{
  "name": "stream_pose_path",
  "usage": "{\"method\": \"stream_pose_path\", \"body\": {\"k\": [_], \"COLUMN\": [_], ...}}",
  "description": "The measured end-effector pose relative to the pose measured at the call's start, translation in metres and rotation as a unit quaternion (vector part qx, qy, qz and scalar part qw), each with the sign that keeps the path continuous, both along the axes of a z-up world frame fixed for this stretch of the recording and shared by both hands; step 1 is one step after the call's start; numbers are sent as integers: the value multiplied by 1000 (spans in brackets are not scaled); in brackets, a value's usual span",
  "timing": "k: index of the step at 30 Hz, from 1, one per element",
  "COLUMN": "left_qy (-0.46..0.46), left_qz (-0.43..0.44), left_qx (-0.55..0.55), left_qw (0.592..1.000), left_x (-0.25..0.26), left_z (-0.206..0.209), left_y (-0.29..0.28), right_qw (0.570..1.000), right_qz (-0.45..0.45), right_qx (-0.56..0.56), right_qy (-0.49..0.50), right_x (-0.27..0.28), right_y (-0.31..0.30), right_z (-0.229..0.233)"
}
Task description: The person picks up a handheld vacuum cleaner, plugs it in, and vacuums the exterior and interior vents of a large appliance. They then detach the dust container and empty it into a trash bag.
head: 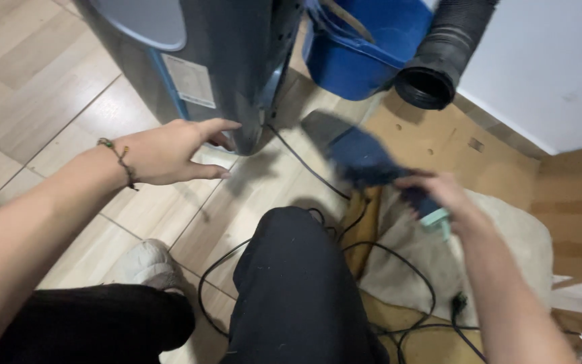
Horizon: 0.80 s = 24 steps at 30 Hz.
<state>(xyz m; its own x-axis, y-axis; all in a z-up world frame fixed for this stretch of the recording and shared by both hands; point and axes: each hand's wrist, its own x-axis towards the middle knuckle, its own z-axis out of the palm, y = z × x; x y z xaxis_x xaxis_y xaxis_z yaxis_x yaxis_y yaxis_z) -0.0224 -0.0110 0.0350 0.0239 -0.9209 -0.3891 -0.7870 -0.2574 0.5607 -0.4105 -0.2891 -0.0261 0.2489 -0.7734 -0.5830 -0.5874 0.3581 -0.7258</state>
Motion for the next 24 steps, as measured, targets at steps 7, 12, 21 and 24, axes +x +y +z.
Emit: {"method": "stream_pose_path", "body": {"k": [7,12,21,24], "left_qy": [-8,-8,-2,-3], "left_qz": [6,25,24,27], "left_qx": [13,35,37,40], "left_qw": [1000,999,999,999], "left_x": [4,5,4,5], "left_z": [-4,-6,-6,-6], "left_y": [7,5,5,4], "right_qw": [998,983,971,978], "right_qz": [-23,76,114,99], "right_qx": [47,150,174,178], "right_qy": [-16,77,119,41], "right_x": [21,63,113,107], "right_y": [-83,-129,-137,-144], "right_z": [-36,-54,-28,-59]}}
